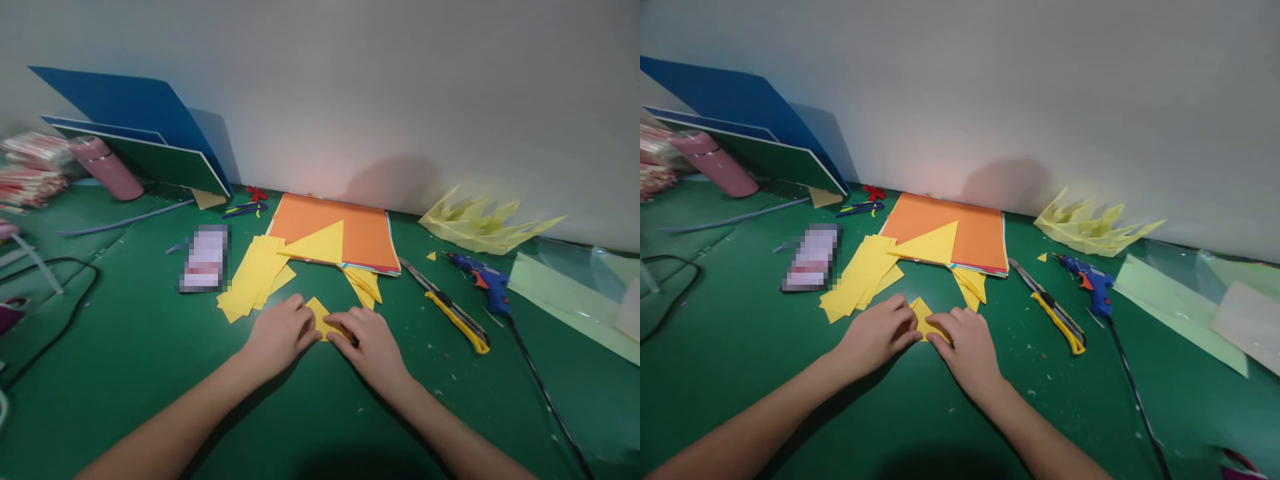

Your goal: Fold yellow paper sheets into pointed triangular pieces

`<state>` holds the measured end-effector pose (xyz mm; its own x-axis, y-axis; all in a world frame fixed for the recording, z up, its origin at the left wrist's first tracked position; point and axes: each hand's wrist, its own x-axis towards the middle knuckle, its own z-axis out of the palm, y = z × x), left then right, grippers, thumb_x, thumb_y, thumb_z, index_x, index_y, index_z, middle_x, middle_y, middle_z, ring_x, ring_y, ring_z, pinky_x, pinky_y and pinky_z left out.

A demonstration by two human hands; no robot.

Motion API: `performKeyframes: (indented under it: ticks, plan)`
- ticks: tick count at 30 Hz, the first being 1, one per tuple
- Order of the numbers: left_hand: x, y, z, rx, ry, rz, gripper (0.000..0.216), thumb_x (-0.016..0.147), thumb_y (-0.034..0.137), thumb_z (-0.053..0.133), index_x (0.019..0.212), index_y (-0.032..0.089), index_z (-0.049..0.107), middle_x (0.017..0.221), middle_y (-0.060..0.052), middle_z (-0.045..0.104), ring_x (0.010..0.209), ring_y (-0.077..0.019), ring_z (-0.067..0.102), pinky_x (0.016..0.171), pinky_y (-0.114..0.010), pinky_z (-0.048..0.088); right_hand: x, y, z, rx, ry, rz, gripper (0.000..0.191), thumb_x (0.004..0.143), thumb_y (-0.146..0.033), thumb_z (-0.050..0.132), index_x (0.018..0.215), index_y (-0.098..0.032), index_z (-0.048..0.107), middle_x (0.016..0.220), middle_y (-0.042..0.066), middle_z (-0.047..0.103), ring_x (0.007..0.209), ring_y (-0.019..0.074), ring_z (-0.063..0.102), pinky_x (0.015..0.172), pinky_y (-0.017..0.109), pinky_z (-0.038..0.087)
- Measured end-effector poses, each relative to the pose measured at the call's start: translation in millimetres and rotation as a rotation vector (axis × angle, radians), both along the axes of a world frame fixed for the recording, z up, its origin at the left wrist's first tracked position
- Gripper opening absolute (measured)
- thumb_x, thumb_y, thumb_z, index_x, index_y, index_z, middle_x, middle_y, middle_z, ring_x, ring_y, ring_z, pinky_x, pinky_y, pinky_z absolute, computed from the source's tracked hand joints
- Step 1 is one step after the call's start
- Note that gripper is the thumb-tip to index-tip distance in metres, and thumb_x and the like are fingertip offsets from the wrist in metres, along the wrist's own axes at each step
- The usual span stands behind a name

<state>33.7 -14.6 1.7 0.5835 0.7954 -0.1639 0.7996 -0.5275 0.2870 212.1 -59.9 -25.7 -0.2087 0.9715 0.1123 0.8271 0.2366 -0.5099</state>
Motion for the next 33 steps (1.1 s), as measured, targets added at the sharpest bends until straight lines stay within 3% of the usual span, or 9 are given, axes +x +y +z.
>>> performKeyframes:
  ticks: [6,11,18,21,23,26,33]
  plan:
    - [3.9,-0.7,1.5,0.061,0.096,0.009,0.021,0.086,0.037,0.059,0.088,0.016,0.058,0.092,-0.004,0.053,0.074,-0.0177,0.058,0.058,-0.026,0.042,-2.9,6.8,10.0,-0.109,-0.021,-0.024,0.04,0.084,-0.026,0.06,0.122,-0.016,0.056,0.071,0.002,0.06,0.069,0.0205,0.054,0.061,0.03,0.036]
    - [1.3,0.2,-3.4,0.103,0.098,-0.012,0.024,0.084,0.04,0.06,0.082,0.017,0.056,0.089,-0.003,0.053,0.072,-0.0171,0.057,0.056,-0.026,0.041,2.6,8.5,18.9,-0.126,-0.033,0.045,0.042,0.083,-0.021,0.058,0.125,-0.019,0.054,0.078,0.004,0.062,0.071,0.0202,0.056,0.063,0.03,0.039]
    - [-5.5,1.5,-5.0,0.081,-0.033,-0.071,0.021,0.091,0.036,0.049,0.083,0.017,0.055,0.089,-0.003,0.054,0.074,-0.0184,0.056,0.063,-0.029,0.043,25.7,7.4,28.7,-0.308,0.083,0.133,0.056,0.078,-0.005,0.047,0.13,-0.024,0.05,0.076,0.001,0.06,0.068,0.0158,0.054,0.059,0.025,0.039]
    - [-9.1,4.0,-7.6,0.058,-0.154,-0.073,0.019,0.096,0.024,0.036,0.092,0.018,0.053,0.09,-0.003,0.057,0.08,-0.0183,0.058,0.069,-0.03,0.044,28.4,11.4,27.9,-0.368,0.153,0.144,0.055,0.079,-0.008,0.049,0.131,-0.025,0.049,0.076,-0.001,0.06,0.064,0.014,0.054,0.058,0.024,0.039]
    - [-10.6,5.4,-10.9,0.053,-0.187,-0.003,0.017,0.095,0.019,0.035,0.096,0.019,0.051,0.092,-0.004,0.057,0.08,-0.0183,0.058,0.067,-0.03,0.045,24.9,13.6,25.8,-0.388,0.18,0.078,0.043,0.083,-0.016,0.05,0.126,-0.023,0.053,0.076,-0.001,0.06,0.062,0.0136,0.054,0.057,0.024,0.039]
    - [-11.5,6.4,-15.7,0.055,-0.203,0.092,0.009,0.09,0.018,0.045,0.098,0.019,0.049,0.097,-0.005,0.057,0.08,-0.0189,0.059,0.063,-0.029,0.045,13.9,13.9,21.7,-0.307,0.075,-0.057,0.031,0.085,-0.026,0.054,0.115,-0.022,0.061,0.07,-0.001,0.06,0.062,0.0157,0.055,0.056,0.025,0.038]
    - [-9.8,6.2,-16.0,0.026,-0.225,0.126,0.019,0.087,0.022,0.052,0.106,0.018,0.052,0.094,-0.004,0.057,0.081,-0.0194,0.06,0.07,-0.031,0.047,-5.2,7.4,10.5,-0.061,-0.124,-0.053,0.03,0.089,-0.029,0.052,0.116,-0.022,0.061,0.088,0.004,0.064,0.078,0.019,0.061,0.06,0.026,0.042]
